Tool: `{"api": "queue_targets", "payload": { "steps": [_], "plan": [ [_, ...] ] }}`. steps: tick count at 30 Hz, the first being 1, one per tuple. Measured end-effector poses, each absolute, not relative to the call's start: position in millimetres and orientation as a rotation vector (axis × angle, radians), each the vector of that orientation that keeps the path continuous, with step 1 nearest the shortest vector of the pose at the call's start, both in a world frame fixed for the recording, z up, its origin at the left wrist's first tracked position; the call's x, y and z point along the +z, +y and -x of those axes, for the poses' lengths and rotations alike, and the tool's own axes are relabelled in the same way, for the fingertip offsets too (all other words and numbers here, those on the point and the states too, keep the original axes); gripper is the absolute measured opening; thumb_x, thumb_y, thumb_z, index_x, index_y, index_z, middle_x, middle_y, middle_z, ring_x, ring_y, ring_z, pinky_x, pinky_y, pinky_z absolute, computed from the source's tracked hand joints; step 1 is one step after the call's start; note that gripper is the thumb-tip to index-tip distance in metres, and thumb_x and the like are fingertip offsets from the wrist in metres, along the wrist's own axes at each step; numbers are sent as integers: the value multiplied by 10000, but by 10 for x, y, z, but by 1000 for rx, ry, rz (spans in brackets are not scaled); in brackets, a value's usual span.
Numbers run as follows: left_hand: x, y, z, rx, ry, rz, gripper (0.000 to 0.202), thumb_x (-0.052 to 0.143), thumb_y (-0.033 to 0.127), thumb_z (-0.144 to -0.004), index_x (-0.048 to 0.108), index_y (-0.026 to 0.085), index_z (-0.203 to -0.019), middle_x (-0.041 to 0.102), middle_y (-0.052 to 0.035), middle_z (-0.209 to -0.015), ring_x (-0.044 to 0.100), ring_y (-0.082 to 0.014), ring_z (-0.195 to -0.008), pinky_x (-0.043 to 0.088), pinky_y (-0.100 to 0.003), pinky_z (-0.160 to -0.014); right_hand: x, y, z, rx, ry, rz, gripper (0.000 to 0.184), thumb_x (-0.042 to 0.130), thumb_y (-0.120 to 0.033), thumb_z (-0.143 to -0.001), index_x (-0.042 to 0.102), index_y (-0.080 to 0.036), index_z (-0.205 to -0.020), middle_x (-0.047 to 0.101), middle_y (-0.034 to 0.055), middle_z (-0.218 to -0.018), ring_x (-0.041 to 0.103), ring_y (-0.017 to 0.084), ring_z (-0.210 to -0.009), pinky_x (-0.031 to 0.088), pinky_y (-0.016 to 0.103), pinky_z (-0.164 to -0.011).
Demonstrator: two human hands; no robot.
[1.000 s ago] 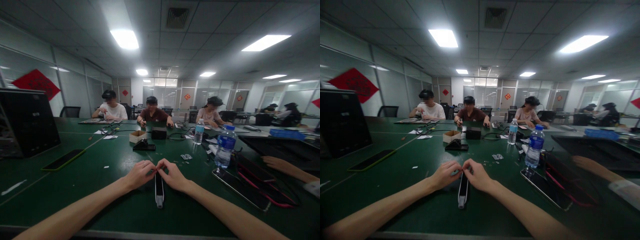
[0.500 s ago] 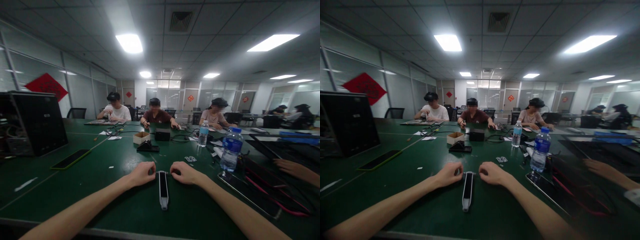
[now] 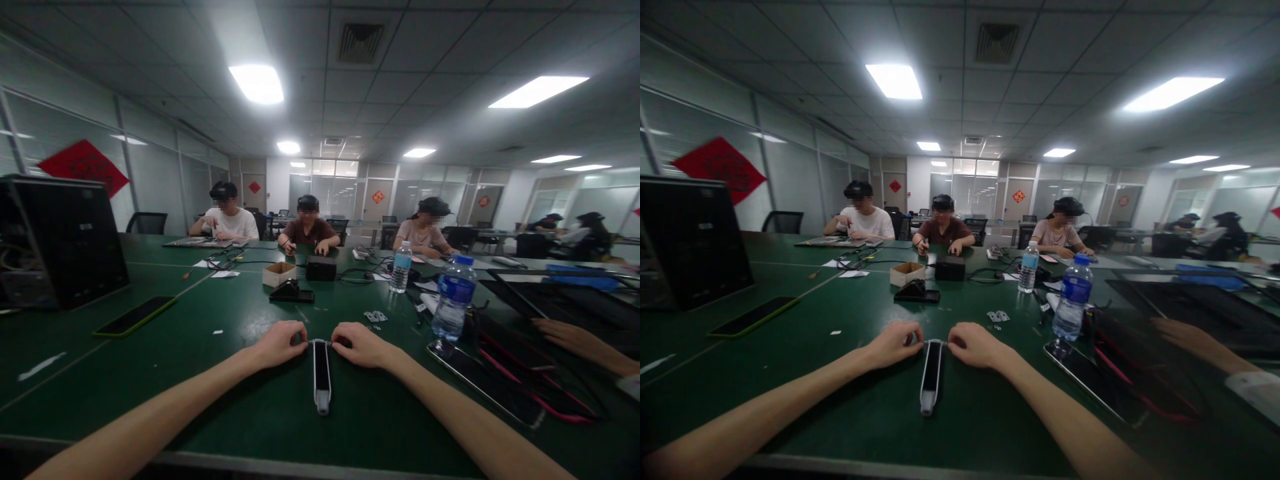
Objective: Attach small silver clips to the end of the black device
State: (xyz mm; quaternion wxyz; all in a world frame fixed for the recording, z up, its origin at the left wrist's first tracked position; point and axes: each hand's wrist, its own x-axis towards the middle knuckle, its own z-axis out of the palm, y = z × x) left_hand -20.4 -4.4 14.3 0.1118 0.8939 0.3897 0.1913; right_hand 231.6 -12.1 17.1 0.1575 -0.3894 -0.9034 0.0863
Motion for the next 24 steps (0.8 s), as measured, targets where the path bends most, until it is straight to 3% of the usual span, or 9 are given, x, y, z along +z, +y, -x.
{"api": "queue_targets", "payload": {
  "steps": [9,24],
  "plan": [
    [140,-34,210,554,1158,-2642,69,582,233,-847,610,178,-879,619,0,-861,575,-144,-748,438,-241,-663,123,-91,-2308,198,-2580,1060,161,536,-248,-894,668,-158,-871,628,48,-854,573,148,-743,463,259,-691],
    [131,19,217,578,1135,-2507,113,657,247,-838,693,179,-921,708,-2,-897,639,-154,-792,478,-241,-718,92,-82,-2322,239,-2570,1052,171,527,-254,-901,661,-153,-869,624,51,-872,572,142,-742,470,260,-684]
  ]
}}
